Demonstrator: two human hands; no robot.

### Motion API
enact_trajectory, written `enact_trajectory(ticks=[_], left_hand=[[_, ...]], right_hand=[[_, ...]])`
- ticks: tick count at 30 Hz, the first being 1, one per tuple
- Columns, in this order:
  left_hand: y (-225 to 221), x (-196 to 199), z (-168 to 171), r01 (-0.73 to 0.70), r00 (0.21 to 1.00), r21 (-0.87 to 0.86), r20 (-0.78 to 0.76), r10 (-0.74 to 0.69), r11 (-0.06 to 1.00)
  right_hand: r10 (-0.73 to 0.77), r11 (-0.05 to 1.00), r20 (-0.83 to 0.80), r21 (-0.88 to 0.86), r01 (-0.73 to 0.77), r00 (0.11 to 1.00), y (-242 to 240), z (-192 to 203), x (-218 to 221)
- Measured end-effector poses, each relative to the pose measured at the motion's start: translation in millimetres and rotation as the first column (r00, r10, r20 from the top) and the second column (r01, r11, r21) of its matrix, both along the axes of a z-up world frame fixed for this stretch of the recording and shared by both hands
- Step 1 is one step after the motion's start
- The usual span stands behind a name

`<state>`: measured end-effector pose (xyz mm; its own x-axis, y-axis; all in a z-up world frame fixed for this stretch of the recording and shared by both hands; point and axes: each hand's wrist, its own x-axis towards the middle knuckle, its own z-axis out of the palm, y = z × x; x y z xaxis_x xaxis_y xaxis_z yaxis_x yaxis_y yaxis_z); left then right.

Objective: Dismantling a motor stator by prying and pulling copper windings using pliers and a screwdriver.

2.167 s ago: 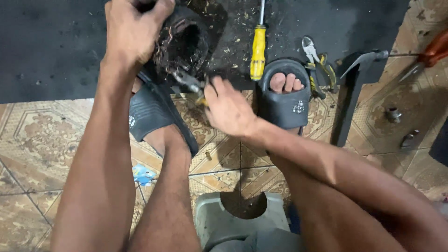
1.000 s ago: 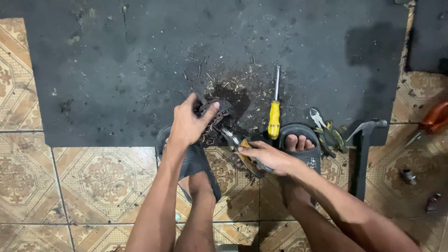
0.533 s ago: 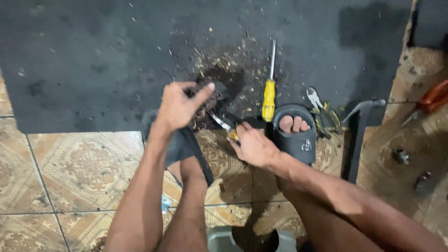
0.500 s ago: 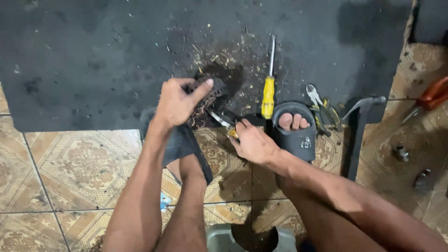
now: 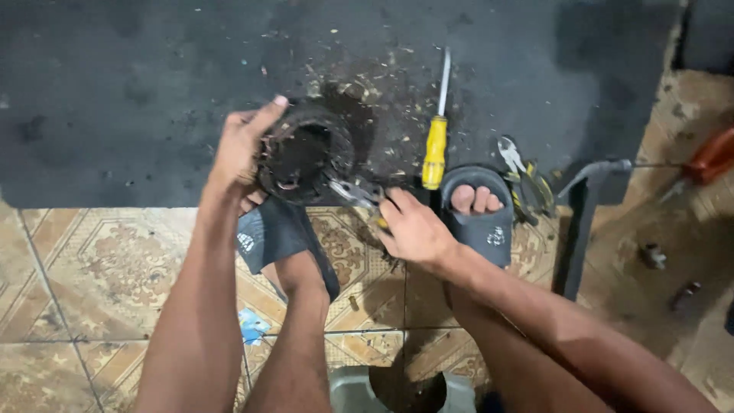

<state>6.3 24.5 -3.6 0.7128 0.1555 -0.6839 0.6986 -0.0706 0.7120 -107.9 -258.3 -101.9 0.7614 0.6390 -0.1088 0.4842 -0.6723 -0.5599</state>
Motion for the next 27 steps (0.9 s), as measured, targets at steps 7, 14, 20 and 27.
enact_trajectory(ticks=[7,14,20,27], left_hand=[[-11,-40,-28,0.17,0.955,0.228,0.203,-0.217,0.959],[-17,-56,-43,0.196,0.893,0.419,0.296,-0.338,0.886],[-21,-54,-34,0.175,0.882,0.355,0.358,-0.307,0.918],[-26,-52,-32,0.179,0.879,0.356,0.36,-0.312,0.917]], right_hand=[[-0.244,0.806,-0.952,-0.094,0.584,0.183,0,78,-3],[-0.129,0.9,-0.961,-0.009,0.436,0.246,-23,84,-2],[-0.235,0.912,-0.923,-0.1,0.397,0.306,-31,77,9],[-0.31,0.795,-0.95,-0.238,0.558,0.036,4,119,42]])
